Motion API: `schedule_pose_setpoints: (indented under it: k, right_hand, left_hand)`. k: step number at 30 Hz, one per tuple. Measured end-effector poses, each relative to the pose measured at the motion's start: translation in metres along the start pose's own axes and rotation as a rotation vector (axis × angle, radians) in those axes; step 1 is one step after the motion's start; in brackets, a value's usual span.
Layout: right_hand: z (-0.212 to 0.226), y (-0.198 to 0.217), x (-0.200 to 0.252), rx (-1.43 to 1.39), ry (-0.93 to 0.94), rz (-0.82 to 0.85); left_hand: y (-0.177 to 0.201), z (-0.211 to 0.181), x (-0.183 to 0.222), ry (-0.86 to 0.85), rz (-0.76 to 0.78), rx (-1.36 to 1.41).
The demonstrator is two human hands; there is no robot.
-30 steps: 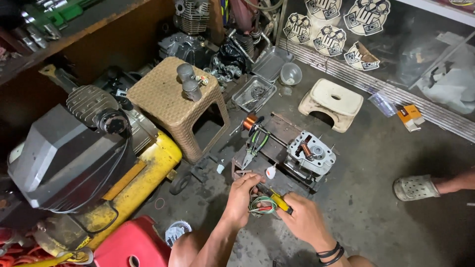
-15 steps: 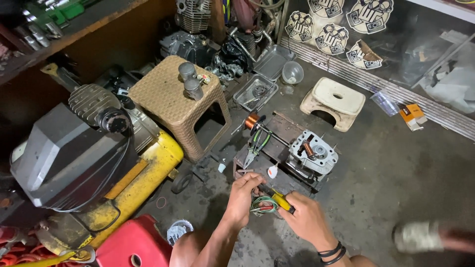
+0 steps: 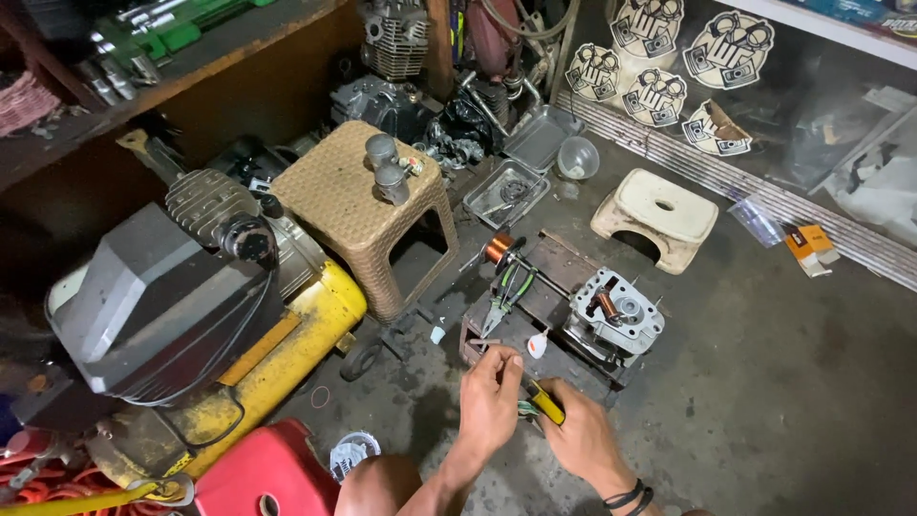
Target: The person uses pliers to strip and twist wires, then works on a small electrical component with copper windings, using pliers to adjust parts and insert a small metal piece.
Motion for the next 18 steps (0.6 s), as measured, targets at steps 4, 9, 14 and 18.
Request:
schedule_pose_setpoints:
  k: [4, 9, 14, 18]
  right_hand:
    - [0.002, -0.003, -0.004, -0.054, -0.010, 0.016]
    - [-0.005, -0.013, -0.009, 0.034, 0.005, -0.038]
    - [0.006, -0.010, -0.003, 0.278, 0.035, 0.013]
    - [0.122, 0.074, 0.011, 0.279, -0.171, 0.317]
  left_hand:
    - [0.002, 0.007, -0.001, -0.112, -0.072, 0.017]
    - [0.014, -0.002, 0.000, -0.028, -0.112, 0.009]
    - [0.033, -0.005, 0.018, 0.093, -0.081, -0.007]
    - [0.072, -0.063, 0.045, 0.298, -0.020, -0.041]
Point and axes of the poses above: each hand's wrist, its own x-axis away from the middle knuckle, its own y-axis out of the back of the hand, z = x × y, the point moved 1 cm from there along -x, towards the middle knuckle, and after that the axes turned 5 degrees about y, right-handed, at the moved point
